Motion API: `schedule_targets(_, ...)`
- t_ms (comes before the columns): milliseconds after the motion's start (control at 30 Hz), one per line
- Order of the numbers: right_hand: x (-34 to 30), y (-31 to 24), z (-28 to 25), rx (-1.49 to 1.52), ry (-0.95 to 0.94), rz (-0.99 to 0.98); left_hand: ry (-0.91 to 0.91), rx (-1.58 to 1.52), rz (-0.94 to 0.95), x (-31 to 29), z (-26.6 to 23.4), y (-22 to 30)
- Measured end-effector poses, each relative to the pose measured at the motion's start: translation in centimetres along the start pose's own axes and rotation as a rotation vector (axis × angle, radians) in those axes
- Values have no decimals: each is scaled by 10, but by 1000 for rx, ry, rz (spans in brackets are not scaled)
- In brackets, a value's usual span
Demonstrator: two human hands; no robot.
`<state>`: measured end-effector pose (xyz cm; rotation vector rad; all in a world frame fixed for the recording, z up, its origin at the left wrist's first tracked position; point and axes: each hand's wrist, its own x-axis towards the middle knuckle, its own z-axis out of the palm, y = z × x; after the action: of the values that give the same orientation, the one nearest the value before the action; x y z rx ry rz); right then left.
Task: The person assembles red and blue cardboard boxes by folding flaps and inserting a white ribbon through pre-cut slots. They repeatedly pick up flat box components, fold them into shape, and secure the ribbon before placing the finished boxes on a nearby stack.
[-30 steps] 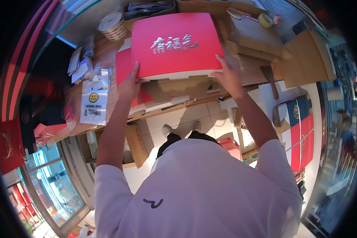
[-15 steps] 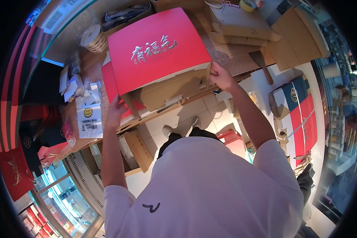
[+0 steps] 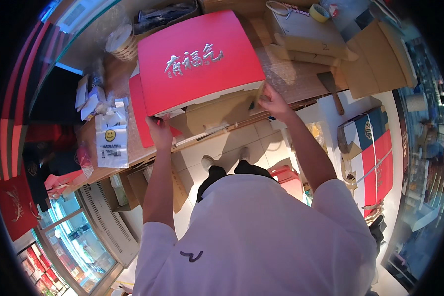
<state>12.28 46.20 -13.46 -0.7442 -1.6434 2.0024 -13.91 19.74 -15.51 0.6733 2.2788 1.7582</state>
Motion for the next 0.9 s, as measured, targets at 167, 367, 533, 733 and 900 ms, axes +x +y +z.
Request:
schedule_targets(167, 15, 26, 29, -559, 609, -157, 287, 155, 118, -9, 23, 4)
schedule_targets(367, 17, 60, 38, -683, 626, -590, 271, 124, 13, -29, 13, -21)
schedule_targets(533, -25, 47, 21, -914, 223, -541, 33, 475, 341, -69, 8, 11)
schedule_targets(733, -34, 37, 14, -1001, 7, -483, -329, 646, 199, -76, -20, 28)
schedule_targets(900, -15, 50, 32, -490, 266, -279, -60, 349, 216, -72, -16, 4)
